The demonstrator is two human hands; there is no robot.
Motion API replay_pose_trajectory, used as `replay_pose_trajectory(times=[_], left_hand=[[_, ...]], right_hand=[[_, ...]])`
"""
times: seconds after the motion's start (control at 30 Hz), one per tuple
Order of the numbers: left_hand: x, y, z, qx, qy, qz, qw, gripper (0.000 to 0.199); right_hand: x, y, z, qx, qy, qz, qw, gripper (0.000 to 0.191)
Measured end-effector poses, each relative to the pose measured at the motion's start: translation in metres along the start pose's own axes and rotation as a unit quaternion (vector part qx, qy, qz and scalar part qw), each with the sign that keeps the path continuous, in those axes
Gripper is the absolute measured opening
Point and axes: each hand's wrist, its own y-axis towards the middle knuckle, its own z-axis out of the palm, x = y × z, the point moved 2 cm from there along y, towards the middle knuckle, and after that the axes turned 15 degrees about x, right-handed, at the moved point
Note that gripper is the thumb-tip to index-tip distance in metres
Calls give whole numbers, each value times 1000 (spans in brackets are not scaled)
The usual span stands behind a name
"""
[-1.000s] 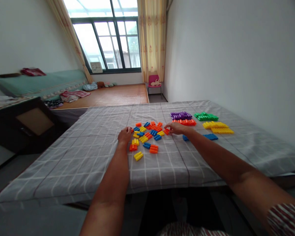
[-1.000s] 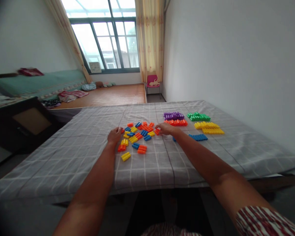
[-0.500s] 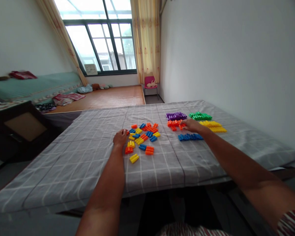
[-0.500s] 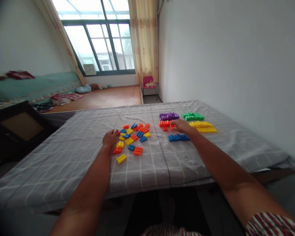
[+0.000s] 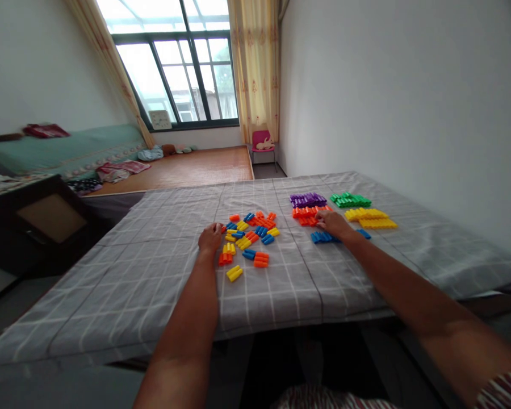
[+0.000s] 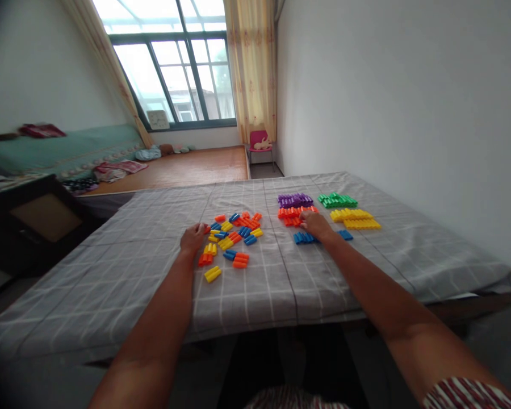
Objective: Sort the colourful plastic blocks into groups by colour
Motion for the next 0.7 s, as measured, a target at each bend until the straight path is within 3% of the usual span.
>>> replay_pose_trajectory(times=[0.17,0.37,0.53,0.63,0.7], left_hand=[[3,3,3,0,1,6,1000,39],[3,2,3,-3,5,5,1000,39],[2,1,3,0,3,0,1000,38],[0,-1,2,0,-1,-5,1000,38],[-1,-2,2,-2,-1,-7,1000,38]], right_hand=[[16,3,-2,-34,-50,-24,998,26],[30,6,-1,11,-83,-103,991,30],[35,3,-5,30,-64,-117,991,24],[60,2,-11,-8,-25,-128,991,24],[92,3,-12,-19,9,-179,984,26]])
